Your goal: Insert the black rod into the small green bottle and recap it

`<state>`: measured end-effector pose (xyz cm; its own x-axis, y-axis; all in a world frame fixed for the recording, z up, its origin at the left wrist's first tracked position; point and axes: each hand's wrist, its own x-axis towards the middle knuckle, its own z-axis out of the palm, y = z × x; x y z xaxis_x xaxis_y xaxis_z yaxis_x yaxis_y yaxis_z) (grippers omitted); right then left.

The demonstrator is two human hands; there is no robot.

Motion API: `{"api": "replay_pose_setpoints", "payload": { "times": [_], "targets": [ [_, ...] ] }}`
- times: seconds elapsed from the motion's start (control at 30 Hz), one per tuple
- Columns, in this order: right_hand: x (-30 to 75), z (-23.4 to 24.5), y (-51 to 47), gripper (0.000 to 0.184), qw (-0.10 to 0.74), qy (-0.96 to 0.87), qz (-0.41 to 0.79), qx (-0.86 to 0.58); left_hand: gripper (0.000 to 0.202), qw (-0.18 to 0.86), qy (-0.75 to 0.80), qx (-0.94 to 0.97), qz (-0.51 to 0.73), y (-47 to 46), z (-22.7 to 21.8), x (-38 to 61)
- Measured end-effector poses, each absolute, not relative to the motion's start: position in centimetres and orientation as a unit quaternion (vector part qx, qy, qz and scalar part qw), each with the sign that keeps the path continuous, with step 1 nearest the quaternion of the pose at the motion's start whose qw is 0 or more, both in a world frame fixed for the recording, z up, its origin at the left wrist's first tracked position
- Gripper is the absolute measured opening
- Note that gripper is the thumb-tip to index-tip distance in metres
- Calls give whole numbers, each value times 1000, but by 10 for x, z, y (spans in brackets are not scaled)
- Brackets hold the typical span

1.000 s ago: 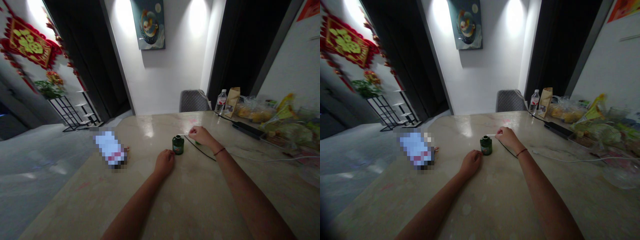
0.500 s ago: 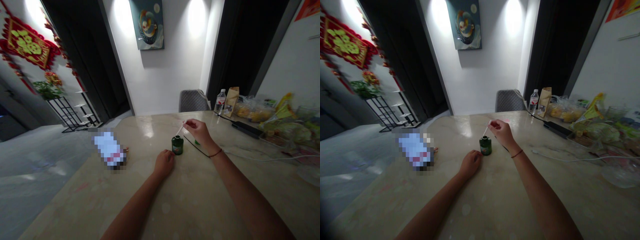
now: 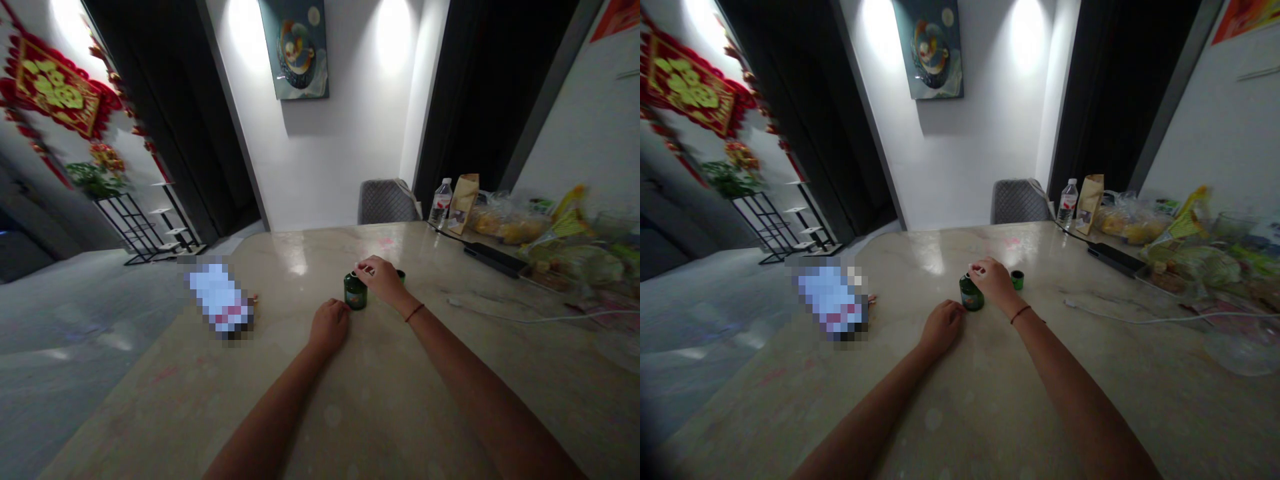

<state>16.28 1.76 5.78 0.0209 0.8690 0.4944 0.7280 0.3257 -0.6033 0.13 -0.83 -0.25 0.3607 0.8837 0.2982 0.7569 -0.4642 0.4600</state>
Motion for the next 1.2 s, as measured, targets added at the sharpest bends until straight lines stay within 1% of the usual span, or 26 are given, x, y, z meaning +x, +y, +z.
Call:
{"api": "replay_pose_setpoints", "payload": {
  "times": [0.17, 0.37, 0.7, 0.8, 0.9, 0.97, 1.03, 1.1, 1.2],
  "targets": [
    [161, 56, 16, 17, 414, -708, 54, -570, 23, 118, 499, 819, 257, -7, -4, 2],
    [161, 57, 15, 13, 399, -710, 57, -578, 23, 123, 495, 820, 258, -7, -4, 1],
    [161, 56, 17, 13, 411, -707, 73, -572, 24, 131, 500, 816, 259, -8, -2, 1],
    [163, 57, 18, 15, 412, -705, 89, -570, 24, 130, 499, 818, 257, -8, -2, 1],
    [167, 60, 19, 19, 402, -680, 88, -607, 24, 127, 497, 819, 257, -8, -3, 1],
    [172, 61, 18, 22, 374, -651, 68, -657, 23, 125, 498, 819, 256, -8, -3, 1],
    [178, 61, 17, 25, 326, -628, 40, -706, 23, 126, 501, 818, 253, -8, -4, 1],
    [184, 58, 16, 25, 258, -623, 23, -738, 23, 127, 502, 817, 253, -8, -4, 1],
    [189, 51, 16, 26, 146, -639, 29, -755, 23, 127, 503, 816, 253, -8, -3, 1]
  ]
}}
